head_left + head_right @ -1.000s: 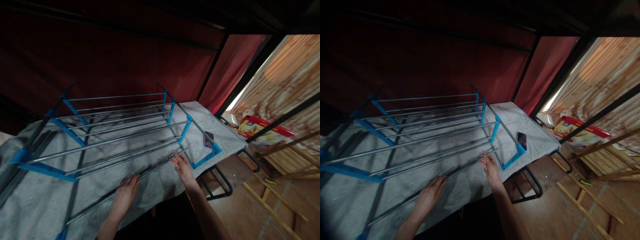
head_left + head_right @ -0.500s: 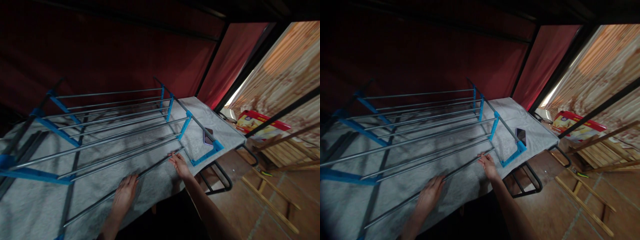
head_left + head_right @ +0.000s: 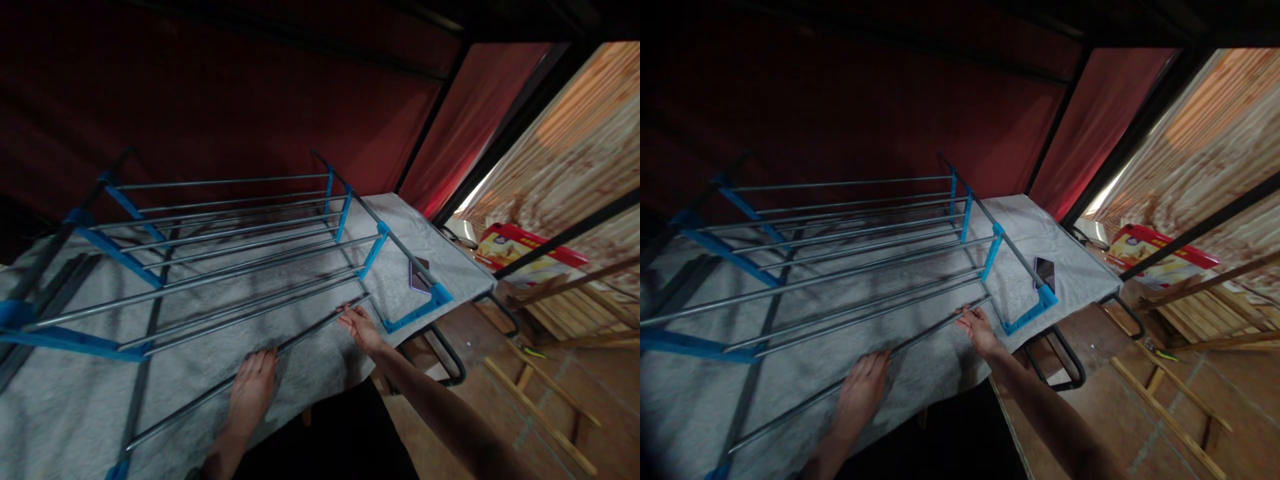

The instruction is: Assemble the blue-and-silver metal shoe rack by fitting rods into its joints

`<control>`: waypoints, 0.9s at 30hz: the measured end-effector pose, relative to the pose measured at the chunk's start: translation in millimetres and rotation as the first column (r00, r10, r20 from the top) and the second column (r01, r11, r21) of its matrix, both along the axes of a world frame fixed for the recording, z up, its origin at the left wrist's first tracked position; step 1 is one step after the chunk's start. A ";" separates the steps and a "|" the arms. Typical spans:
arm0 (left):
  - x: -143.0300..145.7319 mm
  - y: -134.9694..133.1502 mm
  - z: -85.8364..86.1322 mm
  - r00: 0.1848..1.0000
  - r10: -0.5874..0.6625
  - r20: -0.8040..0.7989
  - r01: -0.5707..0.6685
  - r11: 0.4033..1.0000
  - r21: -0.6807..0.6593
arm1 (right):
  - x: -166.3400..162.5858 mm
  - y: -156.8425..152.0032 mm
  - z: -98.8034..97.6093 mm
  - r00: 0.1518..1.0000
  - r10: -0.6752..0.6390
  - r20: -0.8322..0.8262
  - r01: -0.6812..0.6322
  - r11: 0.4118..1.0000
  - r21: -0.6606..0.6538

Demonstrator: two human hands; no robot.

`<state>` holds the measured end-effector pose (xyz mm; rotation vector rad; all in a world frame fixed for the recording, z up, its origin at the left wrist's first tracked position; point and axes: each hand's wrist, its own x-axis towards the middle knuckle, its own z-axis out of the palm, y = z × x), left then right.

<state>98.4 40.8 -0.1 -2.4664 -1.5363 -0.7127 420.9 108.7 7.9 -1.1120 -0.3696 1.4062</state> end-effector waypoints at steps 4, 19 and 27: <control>0.8 0.4 -2.9 1.000 0.004 -0.015 -0.004 0.999 0.044 | 5.5 0.0 2.0 0.998 0.060 -0.012 -0.060 0.998 -0.005; 9.3 9.1 1.4 0.994 -0.021 0.105 0.043 0.976 -0.213 | -5.2 -14.1 8.5 0.998 0.029 0.051 -0.032 0.997 0.072; 8.5 -3.2 19.1 0.997 0.046 0.056 -0.036 0.984 -0.174 | 1.8 -10.9 6.6 1.000 0.011 -0.011 -0.010 0.999 0.053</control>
